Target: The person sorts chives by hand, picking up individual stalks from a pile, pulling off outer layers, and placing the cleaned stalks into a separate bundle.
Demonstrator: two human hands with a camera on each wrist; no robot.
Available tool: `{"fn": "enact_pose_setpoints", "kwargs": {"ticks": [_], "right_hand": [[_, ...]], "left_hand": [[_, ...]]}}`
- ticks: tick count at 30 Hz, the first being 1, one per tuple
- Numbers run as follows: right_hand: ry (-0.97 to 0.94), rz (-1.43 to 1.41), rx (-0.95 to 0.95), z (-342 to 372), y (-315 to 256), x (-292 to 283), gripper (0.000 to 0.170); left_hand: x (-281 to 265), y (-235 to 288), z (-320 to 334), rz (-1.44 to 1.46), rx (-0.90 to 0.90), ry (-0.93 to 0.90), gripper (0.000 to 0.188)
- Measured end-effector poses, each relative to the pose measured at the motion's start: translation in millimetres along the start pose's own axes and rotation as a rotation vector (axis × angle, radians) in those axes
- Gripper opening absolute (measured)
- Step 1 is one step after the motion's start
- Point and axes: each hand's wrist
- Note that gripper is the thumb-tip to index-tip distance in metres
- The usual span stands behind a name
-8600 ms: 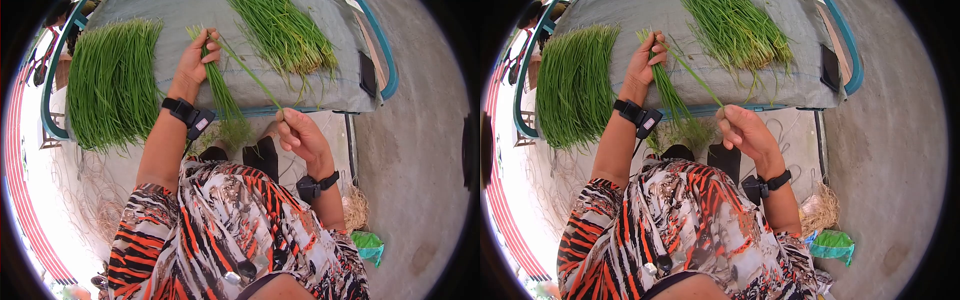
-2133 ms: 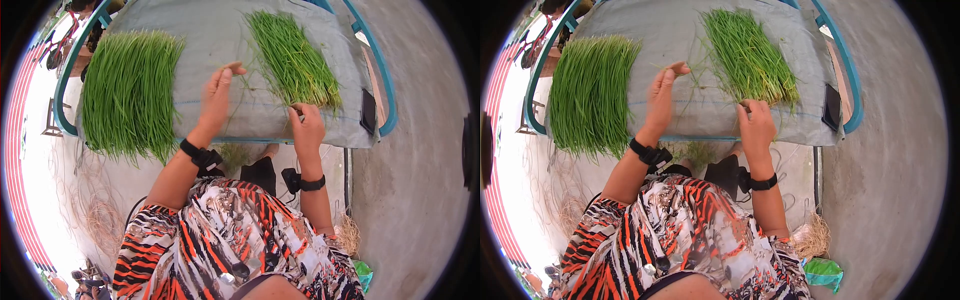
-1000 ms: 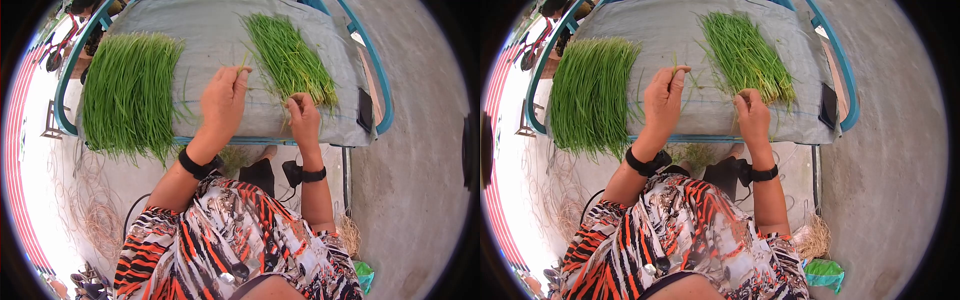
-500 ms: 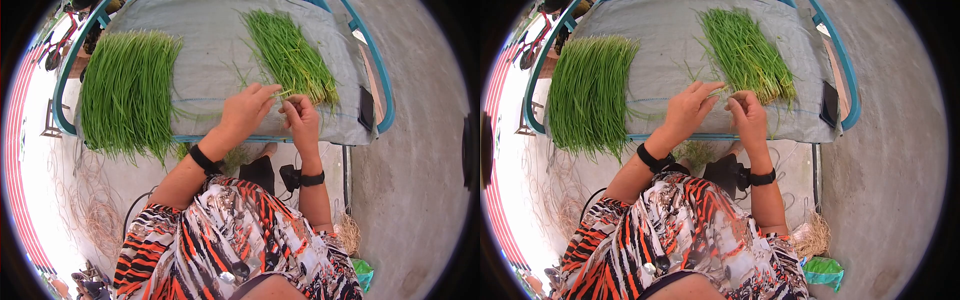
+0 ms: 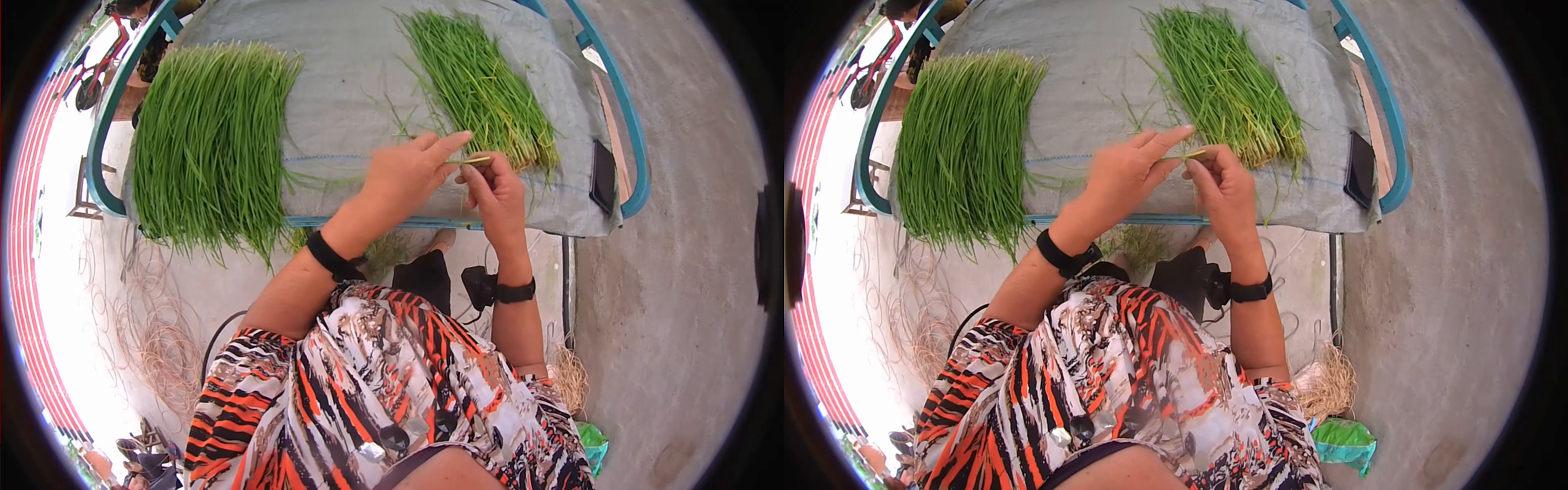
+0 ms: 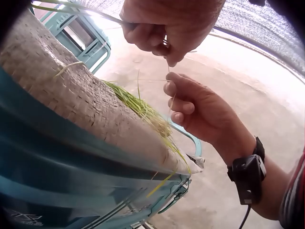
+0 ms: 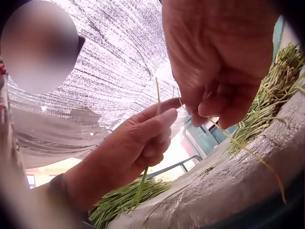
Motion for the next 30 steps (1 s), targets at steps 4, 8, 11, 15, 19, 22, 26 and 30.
{"fn": "enact_pose_setpoints", "kwargs": {"ticks": [4, 8, 11, 15, 19, 22, 26, 30], "right_hand": [[-0.02, 0.033, 0.006, 2, 0, 0, 0.01], [0.009, -0.051, -0.001, 2, 0, -2, 0.01], [0.022, -0.11, -0.028, 1, 3, -4, 0.01], [0.024, -0.1, -0.042, 2, 2, -3, 0.011], [0.023, -0.12, -0.043, 3, 1, -3, 0.011], [0.031, -0.117, -0.021, 4, 1, -4, 0.012], [0.093, -0.057, -0.003, 4, 4, -13, 0.011], [0.12, -0.144, -0.042, 3, 6, -22, 0.012]], "left_hand": [[11, -8, 2, 0.121, -0.003, 0.036, 0.018], [10, -14, 4, 0.136, -0.041, 0.044, 0.016], [2, -11, 6, 0.232, -0.021, -0.102, 0.014], [14, -20, 5, 0.235, 0.054, -0.107, 0.013], [13, -17, 6, 0.258, 0.027, -0.152, 0.016], [9, -18, 5, 0.265, 0.015, -0.183, 0.017], [1, -18, 6, 0.383, -0.034, -0.166, 0.017], [-6, -18, 6, 0.571, -0.155, -0.206, 0.021]]}}
Point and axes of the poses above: each hand's wrist, its own z-axis away from the middle knuckle, its own x-axis out of the palm, y = z × x, and after that the axes turned 10 degrees about -y, right-handed
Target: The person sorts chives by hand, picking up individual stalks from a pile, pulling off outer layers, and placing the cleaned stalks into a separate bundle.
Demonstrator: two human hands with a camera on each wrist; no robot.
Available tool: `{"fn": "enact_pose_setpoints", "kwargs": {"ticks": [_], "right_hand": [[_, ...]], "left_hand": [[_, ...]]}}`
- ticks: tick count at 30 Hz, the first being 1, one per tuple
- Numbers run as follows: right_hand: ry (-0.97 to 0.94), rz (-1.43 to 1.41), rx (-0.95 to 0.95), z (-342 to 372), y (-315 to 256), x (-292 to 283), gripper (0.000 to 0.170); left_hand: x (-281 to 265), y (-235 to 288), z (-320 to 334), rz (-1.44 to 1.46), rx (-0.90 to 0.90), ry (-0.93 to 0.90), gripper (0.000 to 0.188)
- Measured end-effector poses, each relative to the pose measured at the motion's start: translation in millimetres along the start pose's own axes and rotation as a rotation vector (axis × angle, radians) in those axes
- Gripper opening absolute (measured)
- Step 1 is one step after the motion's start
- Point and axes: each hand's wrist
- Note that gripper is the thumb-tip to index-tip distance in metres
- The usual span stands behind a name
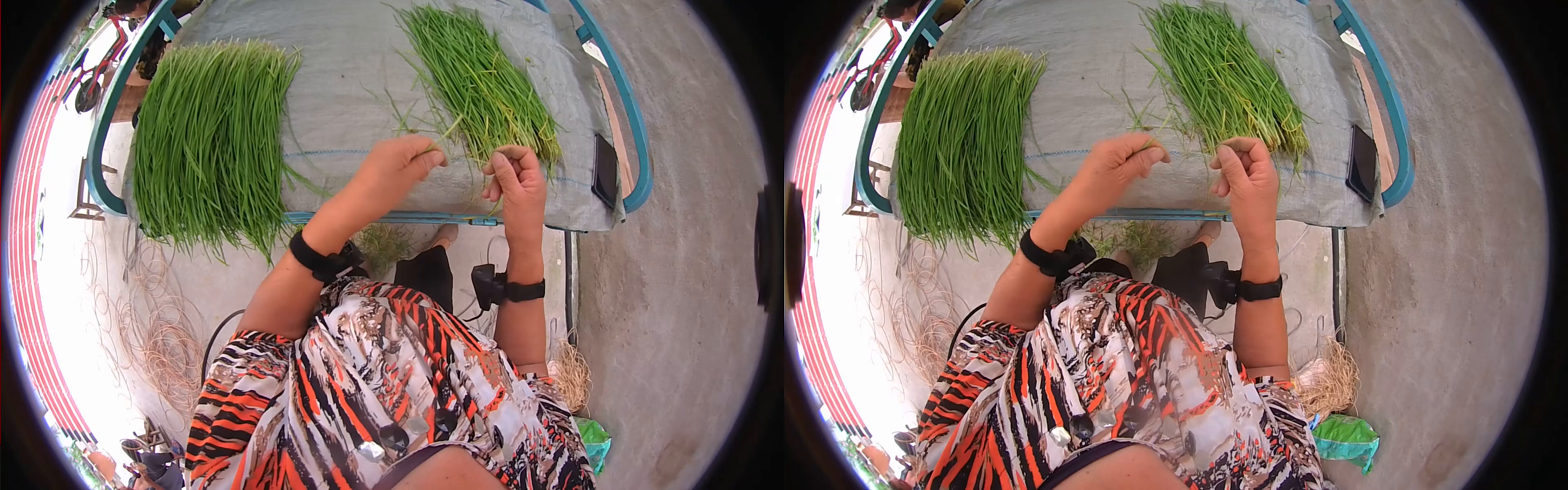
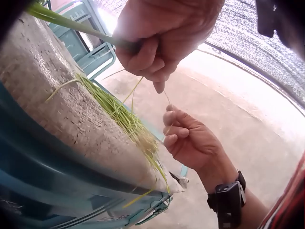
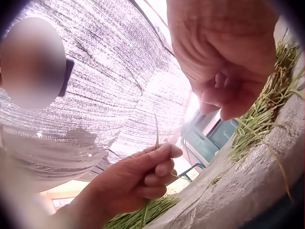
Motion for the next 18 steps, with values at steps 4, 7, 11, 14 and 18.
{"fn": "enact_pose_setpoints", "kwargs": {"ticks": [4, 7, 11, 14, 18], "right_hand": [[0.051, -0.043, -0.023, 1, -7, 5, 0.013], [0.101, -0.078, -0.022, 5, -9, 6, 0.012], [0.108, -0.063, -0.023, 16, -7, 4, 0.012], [0.084, -0.051, 0.028, 27, -3, 6, 0.012], [-0.022, -0.026, 0.159, 43, 14, 17, 0.012]], "left_hand": [[-8, 13, 2, 0.375, -0.165, -0.027, 0.026], [-12, 18, 4, 0.735, -0.205, -0.012, 0.025], [-17, 14, 7, 1.086, -0.165, -0.052, 0.022], [-21, 11, 10, 1.243, -0.109, -0.162, 0.025], [-18, 14, 12, 0.613, -0.316, -0.135, 0.03]]}}
Point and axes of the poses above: each hand's wrist, its own z-axis away from the middle knuckle, its own x-axis out of the palm, y = z × x, and after that the axes turned 10 degrees about -y, right-handed
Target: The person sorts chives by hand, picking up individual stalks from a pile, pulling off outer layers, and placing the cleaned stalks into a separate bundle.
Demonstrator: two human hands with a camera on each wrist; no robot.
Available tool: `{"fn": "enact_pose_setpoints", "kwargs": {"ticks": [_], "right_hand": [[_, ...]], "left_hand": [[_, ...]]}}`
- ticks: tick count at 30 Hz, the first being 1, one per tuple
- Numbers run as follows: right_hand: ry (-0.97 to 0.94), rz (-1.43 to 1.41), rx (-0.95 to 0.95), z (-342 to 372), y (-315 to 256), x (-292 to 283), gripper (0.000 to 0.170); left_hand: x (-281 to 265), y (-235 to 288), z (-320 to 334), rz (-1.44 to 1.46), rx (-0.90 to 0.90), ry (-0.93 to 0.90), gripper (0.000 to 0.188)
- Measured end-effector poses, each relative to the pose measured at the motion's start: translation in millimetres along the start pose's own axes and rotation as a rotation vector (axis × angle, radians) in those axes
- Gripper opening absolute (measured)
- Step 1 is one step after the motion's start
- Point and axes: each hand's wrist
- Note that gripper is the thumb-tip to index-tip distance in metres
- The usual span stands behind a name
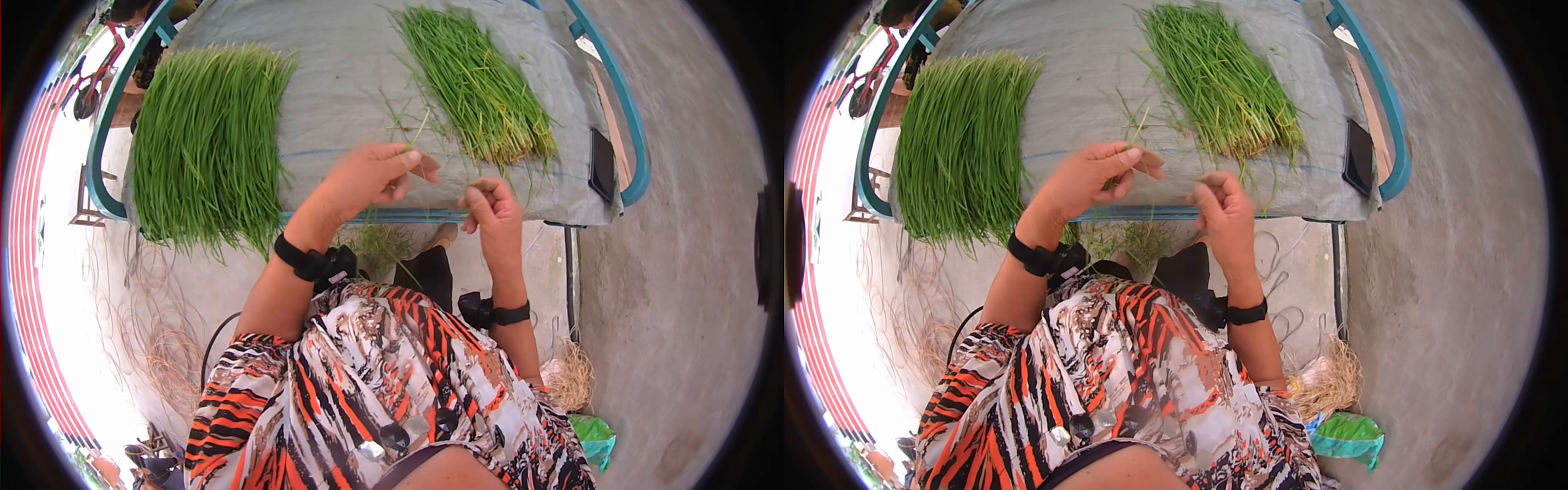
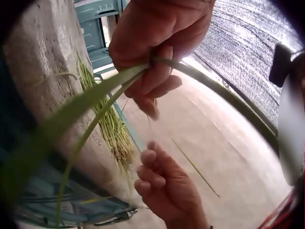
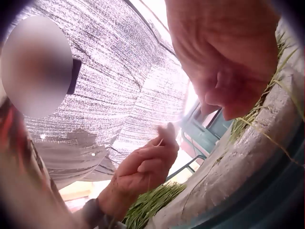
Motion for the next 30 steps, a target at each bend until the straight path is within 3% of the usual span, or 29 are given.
{"fn": "enact_pose_setpoints", "kwargs": {"ticks": [2, 5, 8, 11, 14, 17, 23, 26, 30], "right_hand": [[-0.083, 0.09, 0.102, 7, 12, 7, 0.012], [-0.189, 0.296, 0.091, 14, 23, 14, 0.011], [-0.217, 0.629, -0.183, 15, 14, 17, 0.011], [-0.015, 0.683, -0.221, 6, 5, 16, 0.012], [0.094, 0.758, -0.041, -4, 3, -3, 0.012], [0.244, 0.832, -0.128, -21, -2, -3, 0.017], [0.259, 1.099, -0.057, -46, 0, -8, 0.021], [0.29, 1.154, 0.049, -55, -3, -2, 0.02], [0.297, 1.145, 0.04, -64, 4, -4, 0.018]], "left_hand": [[-4, -15, -4, -0.375, -0.035, 0.175, 0.032], [-15, -20, -8, -0.139, 0.018, 0.282, 0.033], [-16, -18, -13, -0.018, 0.19, 0.488, 0.033], [-29, -22, -22, -0.101, 0.303, 0.558, 0.033], [-38, -27, -29, -0.152, 0.35, 0.556, 0.033], [-41, -39, -36, -0.198, 0.362, 0.586, 0.032], [-39, -41, -32, -0.063, 0.431, 0.518, 0.034], [-42, -39, -31, -0.055, 0.448, 0.492, 0.034], [-40, -39, -33, -0.051, 0.428, 0.479, 0.033]]}}
Point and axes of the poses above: each hand's wrist, its own z-axis away from the middle knuckle, its own x-axis out of the palm, y = z × x, and after that the axes turned 10 degrees about -y, right-handed
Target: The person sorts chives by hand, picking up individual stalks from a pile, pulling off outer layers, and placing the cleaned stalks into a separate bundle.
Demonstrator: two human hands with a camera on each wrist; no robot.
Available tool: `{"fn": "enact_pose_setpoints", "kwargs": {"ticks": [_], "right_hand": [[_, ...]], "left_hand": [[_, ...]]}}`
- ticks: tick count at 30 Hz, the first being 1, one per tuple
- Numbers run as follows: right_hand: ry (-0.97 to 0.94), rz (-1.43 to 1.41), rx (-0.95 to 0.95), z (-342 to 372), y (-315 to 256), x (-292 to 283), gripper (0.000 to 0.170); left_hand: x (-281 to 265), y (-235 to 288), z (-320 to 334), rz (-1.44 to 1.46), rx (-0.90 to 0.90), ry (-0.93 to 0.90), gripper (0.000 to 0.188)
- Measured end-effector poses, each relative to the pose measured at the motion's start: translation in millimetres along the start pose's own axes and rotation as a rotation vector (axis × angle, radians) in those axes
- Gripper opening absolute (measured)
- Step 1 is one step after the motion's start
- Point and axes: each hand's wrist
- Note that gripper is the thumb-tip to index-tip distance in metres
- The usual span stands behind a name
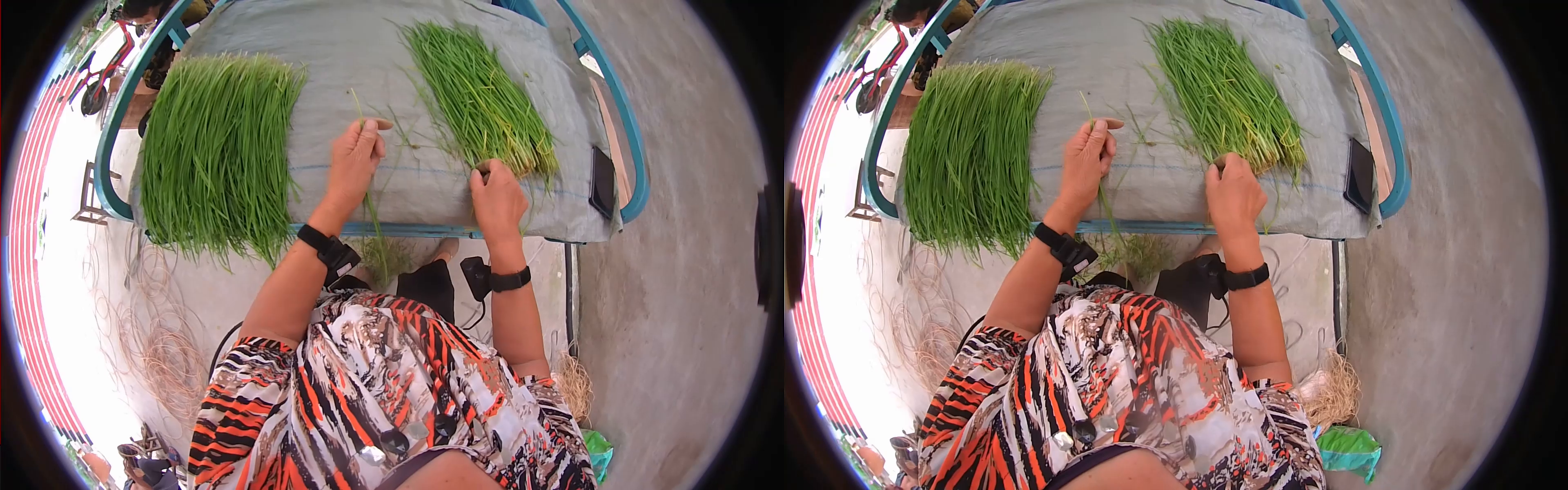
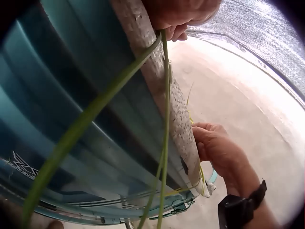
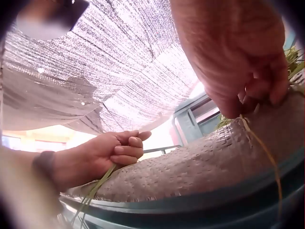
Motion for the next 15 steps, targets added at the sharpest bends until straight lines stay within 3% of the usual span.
{"fn": "enact_pose_setpoints", "kwargs": {"ticks": [5, 8, 11, 14, 15], "right_hand": [[-0.06, -0.31, -0.118, 4, -4, -9, 0.019], [-0.257, -0.656, 0.02, 10, -15, -19, 0.018], [-0.262, -0.787, 0.006, 9, -6, -8, 0.019], [-0.065, -0.29, -0.168, 8, 0, -2, 0.019], [-0.102, -0.453, -0.12, 10, -3, -2, 0.019]], "left_hand": [[3, 1, -2, -0.042, -0.02, 0.002, 0.032], [3, 0, -4, -0.031, -0.052, -0.007, 0.03], [4, -5, -4, -0.023, -0.024, -0.026, 0.03], [1, -5, -6, -0.019, -0.006, -0.031, 0.03], [1, -6, -5, -0.018, -0.008, -0.027, 0.03]]}}
Point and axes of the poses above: each hand's wrist, its own z-axis away from the middle knuckle, its own x-axis out of the palm, y = z × x, and after that the axes turned 10 degrees about -y, right-handed
